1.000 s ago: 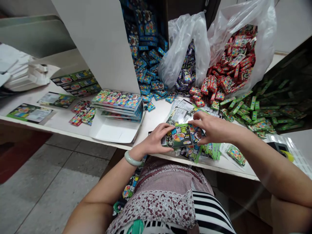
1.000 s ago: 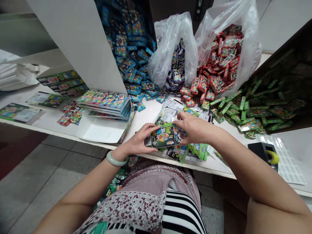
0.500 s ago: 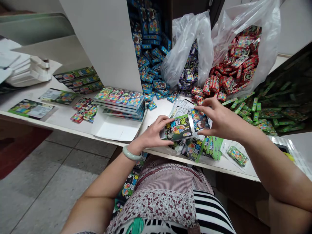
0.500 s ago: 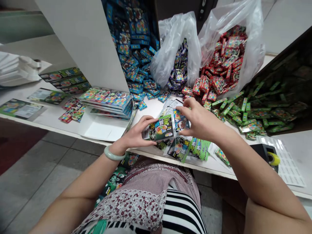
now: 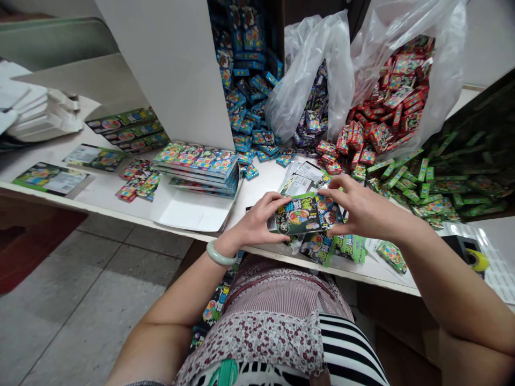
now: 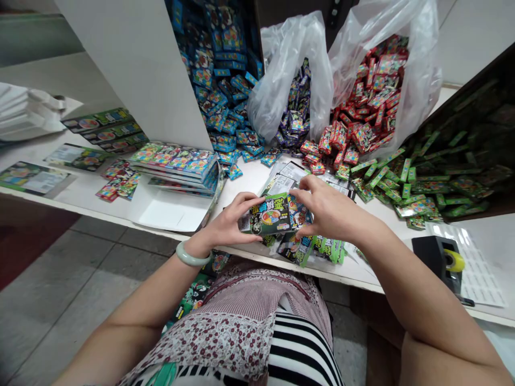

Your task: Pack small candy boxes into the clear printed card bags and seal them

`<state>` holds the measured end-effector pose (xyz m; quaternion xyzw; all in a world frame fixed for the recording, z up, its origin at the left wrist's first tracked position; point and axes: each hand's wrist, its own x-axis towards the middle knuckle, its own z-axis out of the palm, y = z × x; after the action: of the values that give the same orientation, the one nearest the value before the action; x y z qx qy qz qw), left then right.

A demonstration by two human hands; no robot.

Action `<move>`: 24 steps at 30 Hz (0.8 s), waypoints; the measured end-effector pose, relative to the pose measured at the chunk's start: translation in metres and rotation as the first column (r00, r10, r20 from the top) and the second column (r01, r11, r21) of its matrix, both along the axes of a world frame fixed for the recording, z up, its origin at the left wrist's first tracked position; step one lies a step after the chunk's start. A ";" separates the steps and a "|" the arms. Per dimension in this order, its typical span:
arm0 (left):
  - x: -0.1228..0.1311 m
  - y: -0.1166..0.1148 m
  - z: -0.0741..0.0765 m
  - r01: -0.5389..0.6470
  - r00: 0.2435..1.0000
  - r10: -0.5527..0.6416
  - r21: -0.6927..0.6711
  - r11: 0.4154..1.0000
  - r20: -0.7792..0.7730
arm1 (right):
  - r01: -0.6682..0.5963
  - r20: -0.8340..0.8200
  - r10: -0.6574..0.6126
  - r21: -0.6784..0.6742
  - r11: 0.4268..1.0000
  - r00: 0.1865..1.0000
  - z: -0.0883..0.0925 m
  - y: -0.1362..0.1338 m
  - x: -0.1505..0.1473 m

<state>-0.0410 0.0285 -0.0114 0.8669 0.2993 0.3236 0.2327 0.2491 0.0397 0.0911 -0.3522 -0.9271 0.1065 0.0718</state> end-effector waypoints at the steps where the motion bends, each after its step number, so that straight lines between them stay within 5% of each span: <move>1: 0.002 0.000 0.000 0.019 1.000 -0.019 0.004 1.000 0.005 | -0.017 0.003 0.017 -0.014 1.000 1.000 -0.002 0.000 -0.001; 5: 0.006 0.001 -0.002 0.028 0.999 -0.028 0.006 1.000 0.023 | -0.012 -0.057 0.007 -0.076 0.997 0.998 -0.011 0.002 -0.003; 10: 0.006 -0.003 -0.006 -0.186 0.982 0.184 0.024 0.982 0.047 | 0.151 -0.310 -0.176 -0.102 0.983 0.934 -0.028 -0.005 0.001; 16: 0.022 -0.010 -0.007 -0.337 0.941 0.334 0.037 0.941 0.059 | 0.237 -0.431 -0.478 -0.501 0.832 0.765 -0.055 -0.020 -0.013; 19: 0.031 -0.014 -0.002 -0.290 0.936 0.308 -0.120 0.949 0.172 | 0.190 -0.535 -0.557 -0.591 0.784 0.635 -0.052 -0.020 -0.015; 24: 0.048 -0.028 -0.005 -0.129 0.837 0.332 -0.433 0.892 0.436 | 0.250 -0.660 -0.521 -0.466 0.849 0.541 -0.054 -0.025 -0.015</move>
<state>0.0072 0.0005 -0.0168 0.6470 0.3907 0.4970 0.4264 0.2343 0.0150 0.0371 -0.4774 -0.6740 0.3735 0.4224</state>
